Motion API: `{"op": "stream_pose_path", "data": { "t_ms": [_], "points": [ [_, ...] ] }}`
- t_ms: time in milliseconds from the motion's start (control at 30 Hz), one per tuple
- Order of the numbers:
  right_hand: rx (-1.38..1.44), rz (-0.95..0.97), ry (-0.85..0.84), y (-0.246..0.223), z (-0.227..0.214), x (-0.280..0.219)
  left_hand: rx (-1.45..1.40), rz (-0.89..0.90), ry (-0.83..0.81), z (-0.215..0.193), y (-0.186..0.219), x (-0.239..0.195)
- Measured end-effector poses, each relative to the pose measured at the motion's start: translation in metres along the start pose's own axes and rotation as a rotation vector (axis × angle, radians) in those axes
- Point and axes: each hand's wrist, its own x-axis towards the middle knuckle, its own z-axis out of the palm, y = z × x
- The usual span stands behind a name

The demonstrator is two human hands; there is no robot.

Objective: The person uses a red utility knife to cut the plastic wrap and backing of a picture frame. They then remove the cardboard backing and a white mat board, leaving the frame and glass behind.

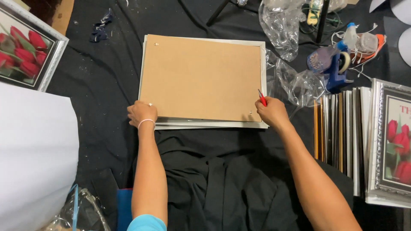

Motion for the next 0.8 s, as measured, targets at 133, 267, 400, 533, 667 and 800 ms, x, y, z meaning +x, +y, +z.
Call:
{"op": "stream_pose_path", "data": {
  "t_ms": [133,267,400,533,667,800],
  "points": [
    [0.023,-0.006,0.021,-0.003,-0.004,-0.002,-0.092,0.098,0.141,0.008,-0.02,0.027],
    [0.005,-0.02,0.023,-0.002,-0.006,-0.001,-0.59,0.057,0.274,-0.018,-0.014,0.001],
    [0.021,-0.039,0.041,0.008,-0.002,0.005,-1.642,-0.061,0.126,-0.054,0.027,-0.082],
    [0.054,-0.025,0.049,0.02,0.004,0.014,-1.839,0.012,-0.148,-0.008,0.021,-0.104],
    [0.078,0.015,0.068,0.022,0.001,0.014,-1.914,0.081,-0.238,0.023,0.012,-0.085],
    [0.106,0.075,0.152,0.045,-0.005,0.038,-1.933,0.075,-0.177,-0.006,0.02,-0.097]
  ]
}}
